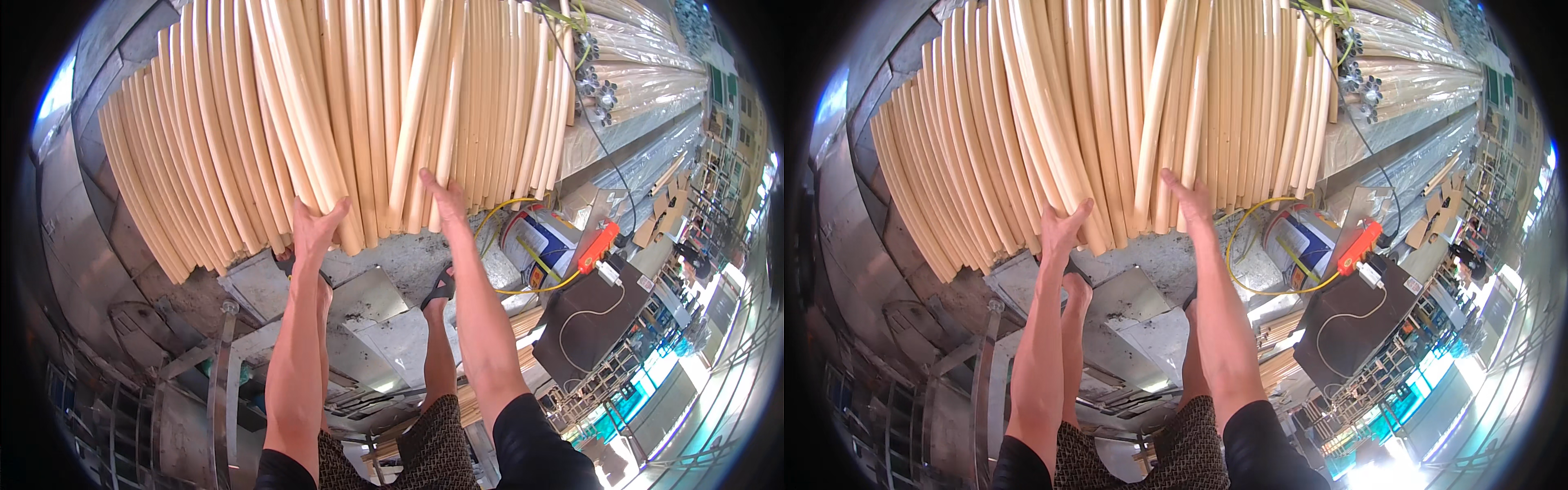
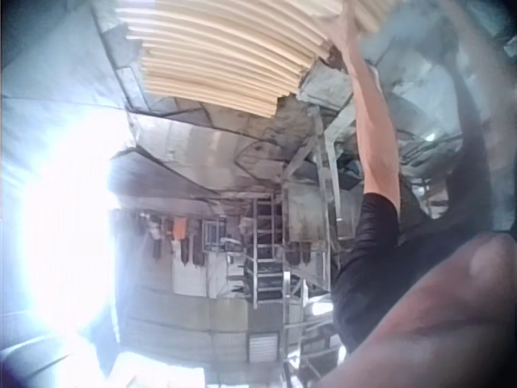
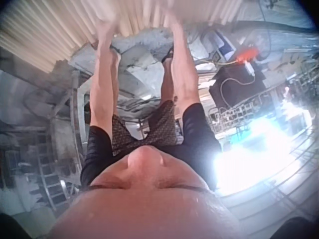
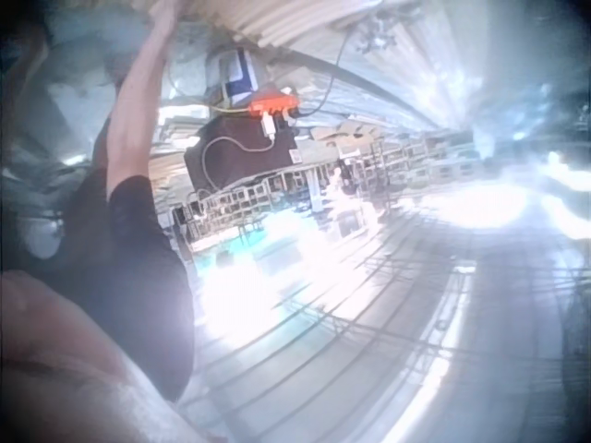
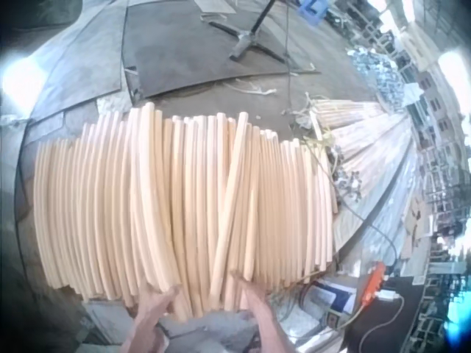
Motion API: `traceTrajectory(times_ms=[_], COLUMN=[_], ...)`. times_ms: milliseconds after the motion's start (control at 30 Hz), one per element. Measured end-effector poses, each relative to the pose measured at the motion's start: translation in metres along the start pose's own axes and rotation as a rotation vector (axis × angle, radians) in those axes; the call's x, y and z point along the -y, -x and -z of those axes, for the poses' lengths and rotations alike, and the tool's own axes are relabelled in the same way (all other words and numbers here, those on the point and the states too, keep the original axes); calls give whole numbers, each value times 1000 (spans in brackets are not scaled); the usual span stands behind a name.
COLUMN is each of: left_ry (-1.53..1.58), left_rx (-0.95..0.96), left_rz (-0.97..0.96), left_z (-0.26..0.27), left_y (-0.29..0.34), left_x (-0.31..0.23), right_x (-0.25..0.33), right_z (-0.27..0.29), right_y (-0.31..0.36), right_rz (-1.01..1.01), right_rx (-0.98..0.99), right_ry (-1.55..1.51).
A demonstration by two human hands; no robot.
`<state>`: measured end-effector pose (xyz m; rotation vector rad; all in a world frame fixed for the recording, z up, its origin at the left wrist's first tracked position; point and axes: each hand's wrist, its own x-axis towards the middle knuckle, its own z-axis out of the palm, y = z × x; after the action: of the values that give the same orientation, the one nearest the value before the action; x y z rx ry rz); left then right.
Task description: The person picks up bundles of rods by hand from a large pile on a workbench and places them into several smaller organized stacks. They move between different positions on the workbench surface to sort the rods into groups.
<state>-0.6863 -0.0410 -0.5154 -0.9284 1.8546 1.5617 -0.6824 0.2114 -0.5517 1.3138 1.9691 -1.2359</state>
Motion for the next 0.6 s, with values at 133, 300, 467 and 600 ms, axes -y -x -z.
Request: traceTrajectory(times_ms=[133, 300, 467, 600], left_ry=[63, 90, 83, 174], left_rx=[47, 28, 42, 122], left_rz=[10, -58, -17, 7], left_z=[10, 3, 9, 15], left_y=[-10, 4, -3, -6], left_x=[16, 7, 18, 17], right_x=[3, 10, 30, 22], right_z=[17, 7, 7, -5], right_y=[-25, -6, 6, 6], right_rz=[-86, 66, 32, 94], right_rx=[164, 176, 252, 169], right_ry=[-77, -110, -158, -29])
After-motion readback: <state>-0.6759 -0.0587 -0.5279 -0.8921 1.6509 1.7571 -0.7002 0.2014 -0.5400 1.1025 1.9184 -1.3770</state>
